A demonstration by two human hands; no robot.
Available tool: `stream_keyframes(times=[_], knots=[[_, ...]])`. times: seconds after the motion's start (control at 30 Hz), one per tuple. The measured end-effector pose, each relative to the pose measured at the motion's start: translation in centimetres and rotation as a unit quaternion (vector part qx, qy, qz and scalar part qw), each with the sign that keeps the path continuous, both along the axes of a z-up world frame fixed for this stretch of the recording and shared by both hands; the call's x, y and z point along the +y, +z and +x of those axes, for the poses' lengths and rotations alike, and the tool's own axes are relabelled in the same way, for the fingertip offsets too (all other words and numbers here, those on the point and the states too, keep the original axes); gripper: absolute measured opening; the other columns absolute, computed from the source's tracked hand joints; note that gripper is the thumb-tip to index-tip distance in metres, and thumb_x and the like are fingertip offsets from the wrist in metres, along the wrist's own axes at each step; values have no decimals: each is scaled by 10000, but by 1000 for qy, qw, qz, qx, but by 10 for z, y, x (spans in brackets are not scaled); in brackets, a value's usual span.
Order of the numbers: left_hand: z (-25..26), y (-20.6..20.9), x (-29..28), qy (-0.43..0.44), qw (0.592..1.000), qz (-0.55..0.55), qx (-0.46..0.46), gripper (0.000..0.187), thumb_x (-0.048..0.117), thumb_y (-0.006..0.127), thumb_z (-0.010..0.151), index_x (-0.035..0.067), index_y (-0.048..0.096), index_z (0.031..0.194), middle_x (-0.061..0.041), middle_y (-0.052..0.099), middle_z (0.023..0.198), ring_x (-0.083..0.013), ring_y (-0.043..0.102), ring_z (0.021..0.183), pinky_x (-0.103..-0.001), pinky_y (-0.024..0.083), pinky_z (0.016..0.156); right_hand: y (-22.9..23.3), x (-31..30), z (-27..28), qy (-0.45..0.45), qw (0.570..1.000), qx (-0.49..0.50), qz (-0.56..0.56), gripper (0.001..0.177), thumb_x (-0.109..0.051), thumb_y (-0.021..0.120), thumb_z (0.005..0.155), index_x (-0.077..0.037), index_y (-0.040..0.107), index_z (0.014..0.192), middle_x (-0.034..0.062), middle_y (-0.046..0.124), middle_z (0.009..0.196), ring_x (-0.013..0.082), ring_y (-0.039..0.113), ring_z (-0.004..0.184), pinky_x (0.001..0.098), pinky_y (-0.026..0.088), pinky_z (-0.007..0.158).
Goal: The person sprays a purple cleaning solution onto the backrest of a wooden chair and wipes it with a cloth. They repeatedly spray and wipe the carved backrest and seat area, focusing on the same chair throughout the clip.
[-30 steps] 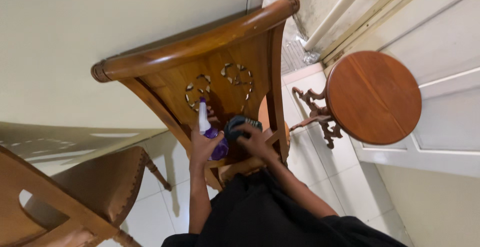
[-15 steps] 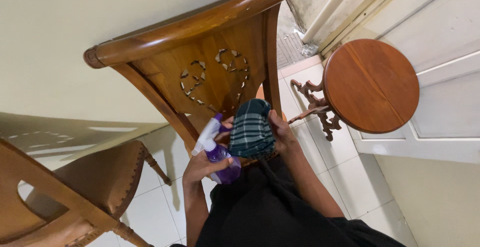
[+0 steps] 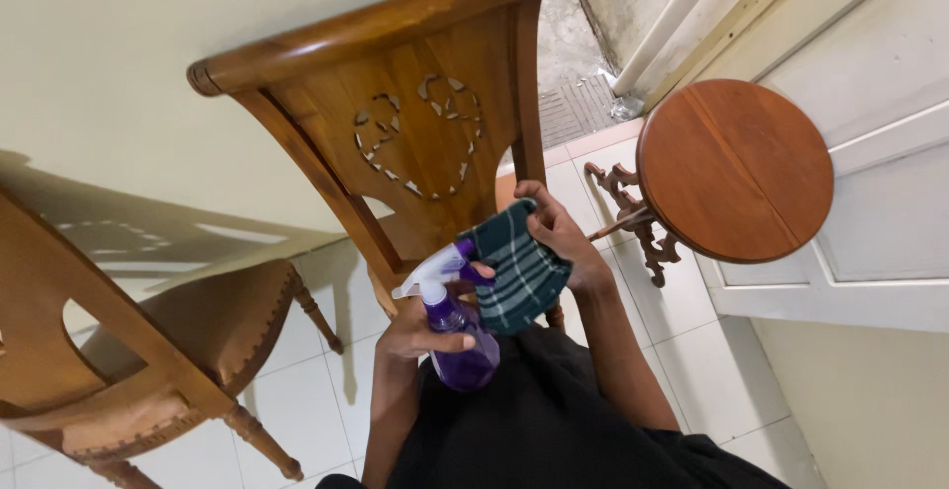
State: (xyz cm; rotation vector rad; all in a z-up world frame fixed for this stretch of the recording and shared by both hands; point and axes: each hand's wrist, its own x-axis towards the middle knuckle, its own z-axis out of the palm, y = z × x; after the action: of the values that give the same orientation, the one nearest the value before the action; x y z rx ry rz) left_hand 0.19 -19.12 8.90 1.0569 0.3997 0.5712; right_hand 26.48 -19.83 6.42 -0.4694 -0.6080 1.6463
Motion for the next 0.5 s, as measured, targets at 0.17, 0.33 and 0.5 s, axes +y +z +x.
stream_keyframes(times=[0.17,0.33,0.5], knots=[[27,61,-38,95,945,282,138,817,21,774,660,51,543,1443,-131,631,1318,-261,648,1167,-365,517,996,5,-35,21,-91,975,-199,-50,265,-156,707,1006,-55,554,1197,-2,666,909,28,608,784,173,486,650],[49,86,-91,115,887,281,349,760,39,709,603,121,644,1355,-121,654,1158,-280,680,965,-351,541,847,10,-98,36,-143,930,-336,-33,142,-112,628,1015,12,633,1084,112,735,1285,72,645,865,232,571,773],[59,74,-135,146,889,290,323,692,26,701,629,94,676,1317,-102,684,1185,-253,711,1007,-366,552,887,-2,-144,56,-92,944,-316,-36,138,-100,609,1014,13,610,1095,166,693,1315,111,702,1087,280,595,972]])
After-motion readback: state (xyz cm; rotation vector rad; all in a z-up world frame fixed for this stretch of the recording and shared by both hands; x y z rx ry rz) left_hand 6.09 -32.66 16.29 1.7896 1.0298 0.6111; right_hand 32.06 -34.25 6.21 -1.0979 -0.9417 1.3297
